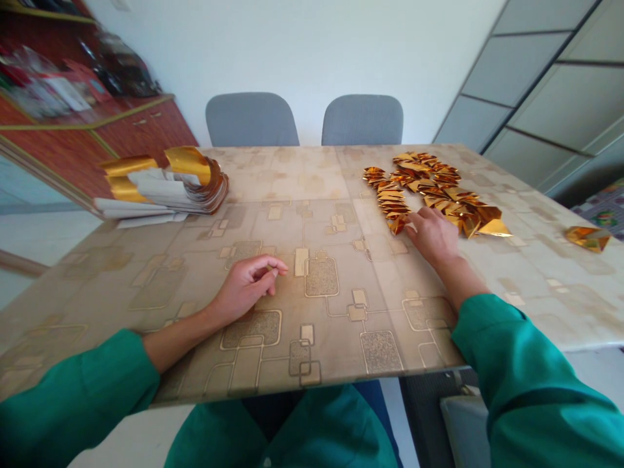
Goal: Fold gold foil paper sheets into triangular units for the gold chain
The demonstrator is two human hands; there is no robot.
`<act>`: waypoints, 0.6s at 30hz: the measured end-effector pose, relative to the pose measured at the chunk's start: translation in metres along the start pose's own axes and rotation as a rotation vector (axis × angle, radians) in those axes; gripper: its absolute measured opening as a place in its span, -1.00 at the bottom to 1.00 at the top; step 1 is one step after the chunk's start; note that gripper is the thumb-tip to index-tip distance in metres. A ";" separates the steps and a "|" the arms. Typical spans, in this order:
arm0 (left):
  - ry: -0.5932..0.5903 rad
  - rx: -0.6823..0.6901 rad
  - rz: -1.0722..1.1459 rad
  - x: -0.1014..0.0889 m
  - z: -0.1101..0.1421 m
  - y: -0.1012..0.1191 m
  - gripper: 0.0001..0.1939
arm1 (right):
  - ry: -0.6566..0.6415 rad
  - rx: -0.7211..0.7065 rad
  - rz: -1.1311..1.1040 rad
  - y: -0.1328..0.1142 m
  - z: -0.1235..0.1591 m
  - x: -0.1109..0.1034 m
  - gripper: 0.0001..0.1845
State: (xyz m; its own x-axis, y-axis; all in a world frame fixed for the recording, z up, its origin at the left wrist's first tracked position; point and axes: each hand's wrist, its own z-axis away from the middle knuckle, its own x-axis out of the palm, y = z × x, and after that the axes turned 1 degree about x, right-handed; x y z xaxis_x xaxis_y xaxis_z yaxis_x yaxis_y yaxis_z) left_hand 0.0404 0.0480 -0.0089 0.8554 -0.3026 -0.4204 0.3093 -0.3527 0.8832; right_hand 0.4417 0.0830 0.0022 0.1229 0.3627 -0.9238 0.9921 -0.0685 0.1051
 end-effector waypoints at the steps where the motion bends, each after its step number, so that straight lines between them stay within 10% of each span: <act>1: 0.002 -0.002 0.002 0.000 0.000 0.000 -0.81 | 0.009 -0.024 0.009 0.000 -0.001 0.001 -0.72; 18: -0.007 0.004 0.013 0.000 0.001 -0.003 -0.82 | -0.055 -0.080 -0.441 0.015 -0.013 0.021 -0.74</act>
State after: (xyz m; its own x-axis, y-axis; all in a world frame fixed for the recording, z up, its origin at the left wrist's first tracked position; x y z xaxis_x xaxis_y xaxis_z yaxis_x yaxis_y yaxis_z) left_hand 0.0388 0.0485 -0.0116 0.8565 -0.3133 -0.4101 0.2961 -0.3525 0.8877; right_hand 0.4596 0.1014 -0.0105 -0.3112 0.2911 -0.9047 0.9485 0.1541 -0.2767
